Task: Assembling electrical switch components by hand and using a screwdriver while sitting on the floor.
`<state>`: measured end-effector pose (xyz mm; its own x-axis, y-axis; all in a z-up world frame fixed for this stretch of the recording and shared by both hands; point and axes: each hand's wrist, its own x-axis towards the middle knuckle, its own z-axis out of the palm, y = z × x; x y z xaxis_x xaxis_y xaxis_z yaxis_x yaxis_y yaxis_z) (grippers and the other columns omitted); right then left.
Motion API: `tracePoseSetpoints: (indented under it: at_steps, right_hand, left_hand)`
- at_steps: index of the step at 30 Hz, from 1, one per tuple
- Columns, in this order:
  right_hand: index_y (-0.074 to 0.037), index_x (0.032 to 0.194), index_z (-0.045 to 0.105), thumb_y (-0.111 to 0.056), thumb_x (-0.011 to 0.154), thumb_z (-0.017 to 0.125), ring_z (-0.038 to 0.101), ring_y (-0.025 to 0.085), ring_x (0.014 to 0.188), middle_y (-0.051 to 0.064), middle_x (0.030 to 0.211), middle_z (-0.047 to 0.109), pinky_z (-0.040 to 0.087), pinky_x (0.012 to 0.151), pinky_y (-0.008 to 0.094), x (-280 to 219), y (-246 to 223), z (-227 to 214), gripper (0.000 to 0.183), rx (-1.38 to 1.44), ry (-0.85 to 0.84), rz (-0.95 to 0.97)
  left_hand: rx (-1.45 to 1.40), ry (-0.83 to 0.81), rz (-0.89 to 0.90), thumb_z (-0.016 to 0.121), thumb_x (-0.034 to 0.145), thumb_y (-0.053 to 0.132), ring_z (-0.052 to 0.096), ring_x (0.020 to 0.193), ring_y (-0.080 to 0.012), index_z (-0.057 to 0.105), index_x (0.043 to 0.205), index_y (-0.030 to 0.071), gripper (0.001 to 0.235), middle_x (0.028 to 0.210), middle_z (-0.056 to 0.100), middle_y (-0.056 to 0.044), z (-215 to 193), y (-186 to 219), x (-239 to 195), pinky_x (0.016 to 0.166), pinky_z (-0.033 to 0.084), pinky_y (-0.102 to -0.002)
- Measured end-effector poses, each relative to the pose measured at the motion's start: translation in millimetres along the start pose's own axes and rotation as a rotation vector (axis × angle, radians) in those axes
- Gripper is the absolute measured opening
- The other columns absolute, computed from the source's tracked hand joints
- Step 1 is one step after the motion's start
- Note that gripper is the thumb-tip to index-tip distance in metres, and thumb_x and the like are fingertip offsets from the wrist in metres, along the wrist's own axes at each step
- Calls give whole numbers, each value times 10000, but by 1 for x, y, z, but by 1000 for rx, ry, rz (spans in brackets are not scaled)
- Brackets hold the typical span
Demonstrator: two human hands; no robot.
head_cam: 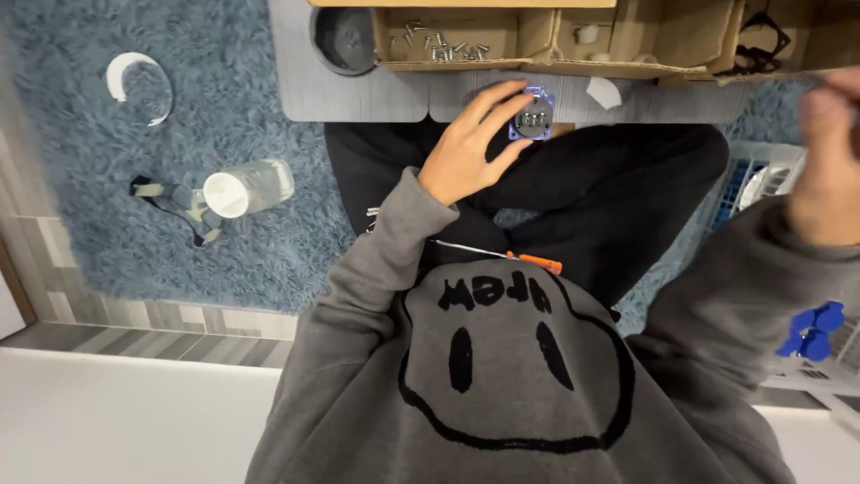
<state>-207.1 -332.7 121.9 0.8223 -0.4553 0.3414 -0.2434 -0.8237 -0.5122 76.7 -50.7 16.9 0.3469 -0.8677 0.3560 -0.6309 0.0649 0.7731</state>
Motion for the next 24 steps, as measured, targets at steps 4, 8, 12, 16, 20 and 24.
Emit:
tracePoseSetpoints:
  at_steps: [4, 8, 12, 16, 20, 24]
  right_hand:
    - [154, 1276, 635, 290, 1188, 685, 684, 457, 1037, 333, 1203, 588, 655, 920, 505, 11, -56, 50, 170, 579, 201, 103]
    - [178, 1178, 688, 278, 1088, 746, 766, 414, 958, 332, 1085, 705, 675, 892, 429, 18, -87, 97, 146, 659, 66, 86]
    - [127, 1124, 752, 185, 1047, 845, 734, 356, 953, 293, 1077, 745, 638, 888, 401, 18, -92, 128, 133, 600, 53, 6]
    - [112, 1082, 843, 128, 990, 889, 770, 394, 927, 267, 1058, 776, 620, 816, 445, 22, -106, 139, 104, 631, 97, -55]
    - [105, 1065, 860, 132, 979, 872, 793, 392, 915, 268, 1056, 789, 638, 788, 439, 26, -121, 141, 91, 633, 146, -106]
    - [114, 1087, 859, 115, 982, 871, 796, 419, 925, 290, 1086, 790, 644, 782, 461, 24, -115, 147, 105, 602, 186, -160]
  left_hand:
    - [-23, 38, -5, 842, 1116, 188, 603, 1483, -331, 547, 1554, 65, 543, 1578, 558, -145, -6, 5, 0, 1319, 537, -493]
    - [-114, 142, -47, 813, 1093, 149, 660, 1383, -312, 645, 1437, 37, 399, 1468, 636, -128, -24, 29, 5, 1261, 565, -456]
    - [-129, 217, -12, 830, 1062, 90, 715, 1262, -320, 684, 1353, 4, 336, 1349, 679, -147, -31, 43, 8, 1167, 611, -432]
    - [-166, 317, 144, 860, 982, 61, 759, 1017, -257, 805, 1248, 63, 272, 1226, 743, -79, -28, 44, 11, 837, 653, -353]
    - [-174, 336, 190, 821, 983, 6, 751, 875, -236, 853, 1126, 81, 165, 1097, 792, -74, -22, 40, 7, 719, 624, -304]
    - [-182, 386, 242, 781, 969, -78, 767, 895, -267, 856, 1103, 43, 195, 1077, 796, -112, -23, 37, 10, 719, 644, -321]
